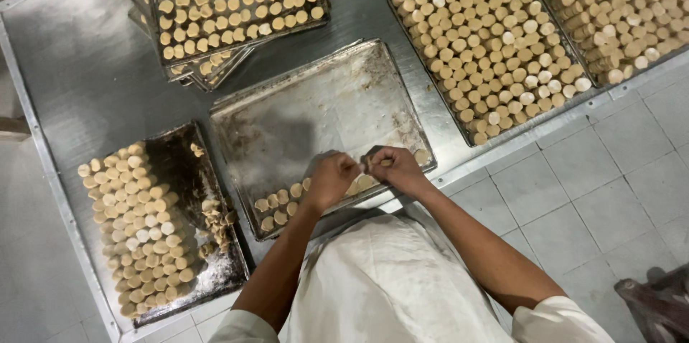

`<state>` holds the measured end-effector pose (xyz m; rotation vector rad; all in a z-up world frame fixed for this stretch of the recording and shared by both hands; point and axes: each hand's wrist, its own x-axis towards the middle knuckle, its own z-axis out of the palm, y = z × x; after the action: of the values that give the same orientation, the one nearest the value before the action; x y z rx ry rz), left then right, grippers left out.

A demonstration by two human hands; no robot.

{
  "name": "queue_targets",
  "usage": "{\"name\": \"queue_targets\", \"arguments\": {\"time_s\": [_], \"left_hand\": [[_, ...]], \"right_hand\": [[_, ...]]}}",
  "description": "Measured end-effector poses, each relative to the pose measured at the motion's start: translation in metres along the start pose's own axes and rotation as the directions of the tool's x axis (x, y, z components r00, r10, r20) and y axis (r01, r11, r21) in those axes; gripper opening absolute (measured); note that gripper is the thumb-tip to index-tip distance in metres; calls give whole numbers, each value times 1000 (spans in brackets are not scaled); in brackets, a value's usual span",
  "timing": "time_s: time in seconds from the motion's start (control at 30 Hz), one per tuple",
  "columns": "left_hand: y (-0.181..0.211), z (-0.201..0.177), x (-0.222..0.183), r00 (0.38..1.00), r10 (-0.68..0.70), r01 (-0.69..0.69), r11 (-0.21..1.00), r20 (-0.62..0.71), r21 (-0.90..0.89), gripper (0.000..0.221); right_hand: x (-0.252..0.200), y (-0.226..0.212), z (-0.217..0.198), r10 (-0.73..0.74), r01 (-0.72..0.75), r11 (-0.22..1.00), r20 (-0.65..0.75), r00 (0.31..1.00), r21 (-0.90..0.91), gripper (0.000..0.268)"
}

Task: The person picks up small circular dough pieces from a tray and arranges them into rows on a different rectangular tray by hand.

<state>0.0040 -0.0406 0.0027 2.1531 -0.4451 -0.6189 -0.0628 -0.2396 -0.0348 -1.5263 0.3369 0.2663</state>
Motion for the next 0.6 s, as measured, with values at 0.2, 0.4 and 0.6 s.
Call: {"name": "queue_targets", "arguments": {"time_s": [0.2, 0.4, 0.6], "left_hand": [[8, 11, 11, 992, 124, -125, 990, -29, -68, 12], [11, 12, 11, 946, 256, -175, 920, -201, 350, 14], [22, 21, 20, 984, 150, -147, 989, -99, 34, 12]], "right_hand": [[-4, -24, -9, -117, 93, 910, -35, 992, -403, 11], [-3, -32, -22, -203, 23, 663, -151, 967, -748, 19], [-5, -23, -40, -31, 31, 999, -33, 999, -14, 38]]}}
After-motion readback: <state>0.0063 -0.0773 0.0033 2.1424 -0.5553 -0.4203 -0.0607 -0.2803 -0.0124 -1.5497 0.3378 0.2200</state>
